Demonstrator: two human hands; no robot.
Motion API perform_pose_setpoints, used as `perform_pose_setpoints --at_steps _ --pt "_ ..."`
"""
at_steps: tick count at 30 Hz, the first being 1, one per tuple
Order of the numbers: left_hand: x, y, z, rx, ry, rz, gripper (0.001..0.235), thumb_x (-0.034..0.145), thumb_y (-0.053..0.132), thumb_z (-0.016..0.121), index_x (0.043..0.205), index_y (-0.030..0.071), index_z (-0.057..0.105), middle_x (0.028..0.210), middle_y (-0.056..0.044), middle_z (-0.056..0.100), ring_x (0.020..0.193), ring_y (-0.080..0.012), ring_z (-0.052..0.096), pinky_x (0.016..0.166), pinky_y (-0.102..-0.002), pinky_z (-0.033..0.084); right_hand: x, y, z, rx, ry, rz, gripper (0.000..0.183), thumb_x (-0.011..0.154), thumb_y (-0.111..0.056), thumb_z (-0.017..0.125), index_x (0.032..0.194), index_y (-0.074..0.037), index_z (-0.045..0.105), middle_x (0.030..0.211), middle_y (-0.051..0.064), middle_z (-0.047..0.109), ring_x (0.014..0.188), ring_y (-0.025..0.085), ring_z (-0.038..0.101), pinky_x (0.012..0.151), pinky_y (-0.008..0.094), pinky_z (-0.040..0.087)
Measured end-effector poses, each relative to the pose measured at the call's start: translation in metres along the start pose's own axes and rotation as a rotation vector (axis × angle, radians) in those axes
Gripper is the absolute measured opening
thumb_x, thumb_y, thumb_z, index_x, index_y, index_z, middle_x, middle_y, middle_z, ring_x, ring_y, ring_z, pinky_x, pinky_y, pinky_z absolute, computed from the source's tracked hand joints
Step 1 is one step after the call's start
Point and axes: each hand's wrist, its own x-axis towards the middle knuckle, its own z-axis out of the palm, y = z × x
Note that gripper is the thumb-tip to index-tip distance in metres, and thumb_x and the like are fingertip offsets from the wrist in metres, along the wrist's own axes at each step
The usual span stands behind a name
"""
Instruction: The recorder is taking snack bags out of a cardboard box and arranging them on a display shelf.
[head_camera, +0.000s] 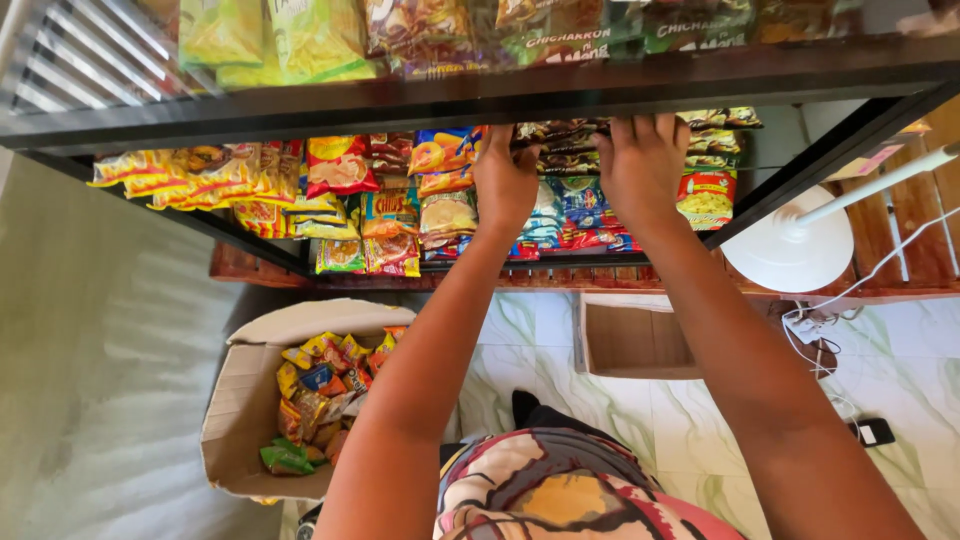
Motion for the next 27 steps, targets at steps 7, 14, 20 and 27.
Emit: perform_pose_setpoints --at_steps 7,14,20,27 --pt "0.003 -0.01 0.008 0.076 -0.016 0.091 0.048 0.084 -0.007 0.069 0.13 0.004 0.061 0.12 -0.026 0.064 0.108 -0.0503 0.061 0.086 -0.051 0.053 0.006 0.0 -0.001 -0.052 -0.043 0.001 0.028 0.105 -0.028 0.074 0.118 -0.003 0.072 0.122 0.012 0.066 0.125 0.035 0.05 0.107 0.054 0.037" --pt "0.002 0.001 0.01 0.423 -0.088 0.167 0.048 0.084 0.005 0.073 0.131 0.004 0.061 0.122 -0.02 0.063 0.118 -0.0422 0.055 0.1 -0.052 0.046 0.008 0.001 0.001 -0.116 -0.063 0.005 0.031 0.104 -0.03 0.069 0.122 -0.006 0.072 0.126 0.014 0.066 0.128 0.035 0.05 0.111 0.059 0.031" --pt "-0.004 0.009 -0.006 0.641 -0.019 0.347 0.047 0.086 0.016 0.074 0.131 0.01 0.063 0.127 -0.012 0.065 0.129 -0.0339 0.052 0.107 -0.057 0.035 -0.002 0.001 0.002 -0.088 -0.079 0.01 0.035 0.106 -0.031 0.069 0.131 -0.007 0.067 0.136 0.012 0.062 0.135 0.036 0.048 0.117 0.062 0.028" --pt "0.002 0.0 -0.024 0.712 -0.099 0.448 0.059 0.085 0.045 0.076 0.136 0.019 0.062 0.133 -0.012 0.059 0.131 -0.036 0.046 0.112 -0.07 0.023 -0.002 -0.004 -0.009 -0.086 -0.025 -0.016 0.043 0.104 -0.037 0.069 0.138 -0.011 0.066 0.14 0.013 0.059 0.136 0.036 0.046 0.118 0.067 0.022"
